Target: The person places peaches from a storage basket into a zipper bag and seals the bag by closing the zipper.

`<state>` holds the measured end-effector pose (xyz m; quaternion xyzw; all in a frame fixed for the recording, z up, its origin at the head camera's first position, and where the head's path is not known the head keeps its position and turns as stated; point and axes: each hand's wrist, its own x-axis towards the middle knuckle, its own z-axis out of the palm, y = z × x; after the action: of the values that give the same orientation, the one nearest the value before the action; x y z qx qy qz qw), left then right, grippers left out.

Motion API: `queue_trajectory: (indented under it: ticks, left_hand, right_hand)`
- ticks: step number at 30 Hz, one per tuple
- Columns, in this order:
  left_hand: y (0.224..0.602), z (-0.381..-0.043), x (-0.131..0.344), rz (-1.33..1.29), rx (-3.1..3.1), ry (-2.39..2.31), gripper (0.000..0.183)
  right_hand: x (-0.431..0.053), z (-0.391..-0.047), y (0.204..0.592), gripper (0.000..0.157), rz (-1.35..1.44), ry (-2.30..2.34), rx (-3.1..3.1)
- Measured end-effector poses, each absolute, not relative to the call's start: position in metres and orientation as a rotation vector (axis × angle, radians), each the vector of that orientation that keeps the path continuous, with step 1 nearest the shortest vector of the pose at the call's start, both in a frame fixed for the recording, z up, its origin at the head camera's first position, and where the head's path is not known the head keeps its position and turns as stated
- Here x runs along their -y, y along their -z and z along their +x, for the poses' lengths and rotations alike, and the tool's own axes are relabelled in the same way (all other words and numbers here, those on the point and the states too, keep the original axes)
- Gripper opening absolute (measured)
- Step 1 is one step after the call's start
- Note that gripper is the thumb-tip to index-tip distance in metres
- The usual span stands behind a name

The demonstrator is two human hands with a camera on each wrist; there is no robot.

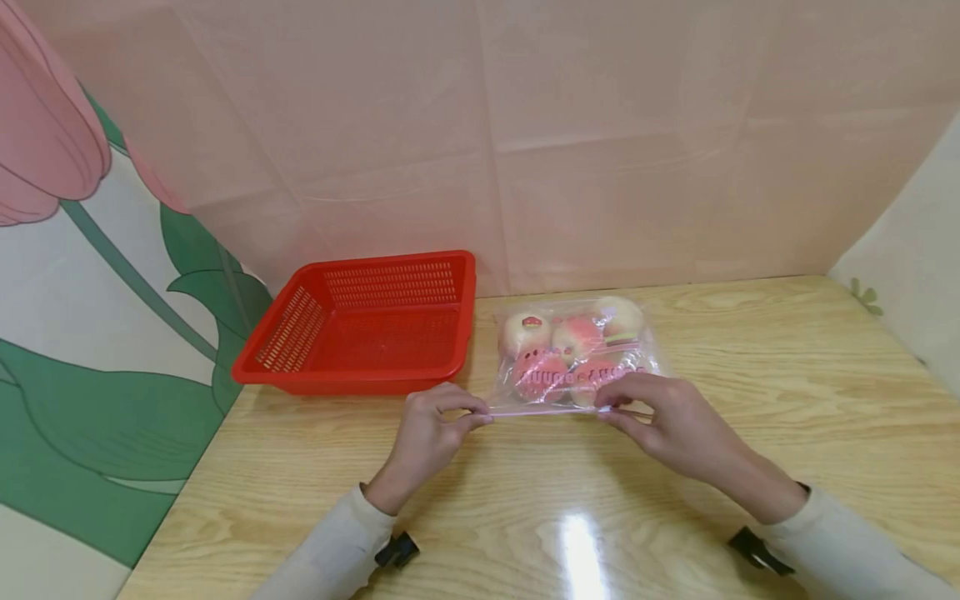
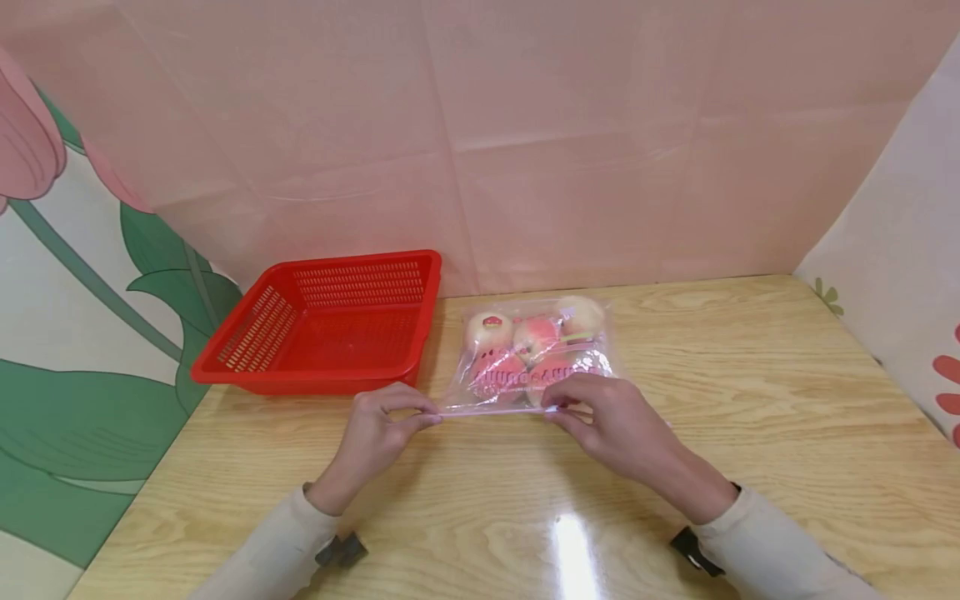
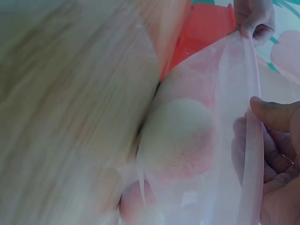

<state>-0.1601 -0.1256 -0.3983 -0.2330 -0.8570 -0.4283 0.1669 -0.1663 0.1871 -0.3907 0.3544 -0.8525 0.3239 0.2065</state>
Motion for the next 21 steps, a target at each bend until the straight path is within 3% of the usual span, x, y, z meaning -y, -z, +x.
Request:
queue_trajectory:
  ticks: [21]
  left_hand:
    - [0.399, -0.16, 0.126, -0.662, 2.441, 1.219, 0.006]
  right_hand:
    - [-0.2, -0.163, 0.39, 0.03, 0.974, -0.833, 2.378]
